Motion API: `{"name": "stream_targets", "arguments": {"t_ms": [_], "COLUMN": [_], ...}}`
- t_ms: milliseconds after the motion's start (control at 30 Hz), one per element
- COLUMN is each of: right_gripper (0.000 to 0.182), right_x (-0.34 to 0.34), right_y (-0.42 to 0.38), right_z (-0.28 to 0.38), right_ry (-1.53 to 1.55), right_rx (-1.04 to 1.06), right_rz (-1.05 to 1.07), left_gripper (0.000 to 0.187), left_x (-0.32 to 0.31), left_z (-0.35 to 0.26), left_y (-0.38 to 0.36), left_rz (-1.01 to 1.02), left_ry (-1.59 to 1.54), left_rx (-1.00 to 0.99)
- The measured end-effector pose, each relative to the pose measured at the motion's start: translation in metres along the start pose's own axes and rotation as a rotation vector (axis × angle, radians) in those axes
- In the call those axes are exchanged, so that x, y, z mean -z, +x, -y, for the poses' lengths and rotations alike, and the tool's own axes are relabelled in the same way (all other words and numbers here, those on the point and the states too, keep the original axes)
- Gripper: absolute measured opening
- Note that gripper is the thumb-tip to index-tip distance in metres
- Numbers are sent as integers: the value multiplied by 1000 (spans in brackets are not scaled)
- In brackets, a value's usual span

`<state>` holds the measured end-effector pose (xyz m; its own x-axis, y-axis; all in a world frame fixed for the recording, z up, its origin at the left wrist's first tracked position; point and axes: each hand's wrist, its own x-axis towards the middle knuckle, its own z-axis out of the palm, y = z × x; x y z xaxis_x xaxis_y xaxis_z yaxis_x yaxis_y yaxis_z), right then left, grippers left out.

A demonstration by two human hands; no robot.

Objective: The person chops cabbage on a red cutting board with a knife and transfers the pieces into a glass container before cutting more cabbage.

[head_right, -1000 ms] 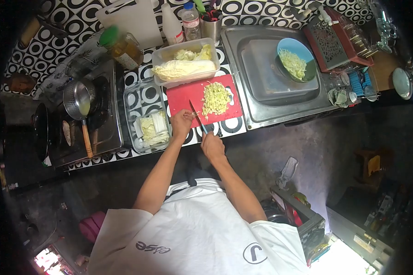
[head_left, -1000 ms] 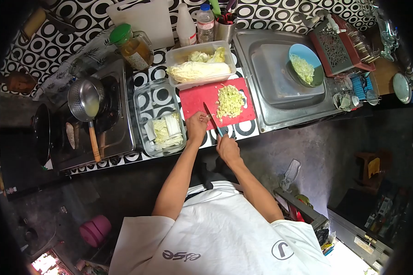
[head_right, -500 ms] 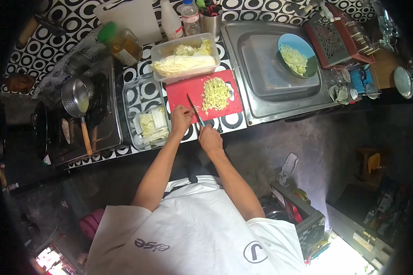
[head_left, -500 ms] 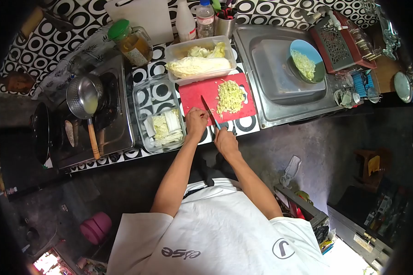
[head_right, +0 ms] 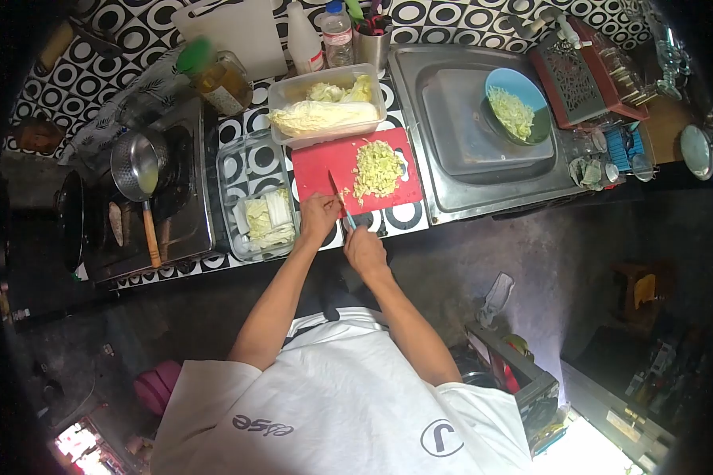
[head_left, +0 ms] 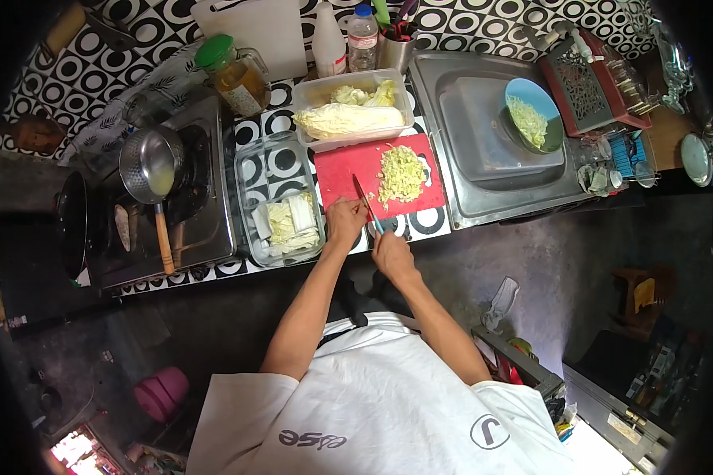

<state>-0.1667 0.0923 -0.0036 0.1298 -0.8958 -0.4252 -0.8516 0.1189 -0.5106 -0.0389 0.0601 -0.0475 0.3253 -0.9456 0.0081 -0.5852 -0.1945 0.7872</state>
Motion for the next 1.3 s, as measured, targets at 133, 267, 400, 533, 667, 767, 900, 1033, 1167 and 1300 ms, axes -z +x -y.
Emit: {"name": "stream_targets", "arguments": {"t_ms": [133, 267, 400, 533, 667, 767, 900, 1033, 1167, 1300], "right_gripper": [40, 41, 43, 39, 37, 39, 41, 42, 41, 42], "right_x": [-10, 1, 2, 6, 8, -12, -8, -8, 1, 19], "right_y": [7, 18, 5, 27, 15, 1, 15, 3, 15, 31], "right_z": [-3, 3, -2, 0, 1, -6, 1, -8, -3, 5], "right_ry": [-17, -57, -60, -49, -48, -14, -20, -25, -41, -44], "right_rx": [-27, 6, -73, 36, 44, -66, -14, -23, -30, 17], "right_rz": [-18, 37, 70, 58, 55, 17, -6, -19, -3, 104], "left_gripper": [14, 14, 13, 12, 13, 13, 13, 14, 12, 9], "left_x": [-3, -3, -1, 3, 2, 4, 2, 6, 5, 3], "left_z": [6, 6, 3, 4, 4, -3, 3, -3, -5, -5], "left_y": [1, 3, 3, 0, -3, -7, -4, -5, -2, 7], "left_rz": [5, -9, 21, 50, 67, 70, 46, 15, -7, 18], "left_ry": [-6, -4, -34, -4, 31, 22, 34, -102, -55, -92], "left_rx": [-24, -48, 28, -36, -31, -25, -61, 1, 9, 70]}}
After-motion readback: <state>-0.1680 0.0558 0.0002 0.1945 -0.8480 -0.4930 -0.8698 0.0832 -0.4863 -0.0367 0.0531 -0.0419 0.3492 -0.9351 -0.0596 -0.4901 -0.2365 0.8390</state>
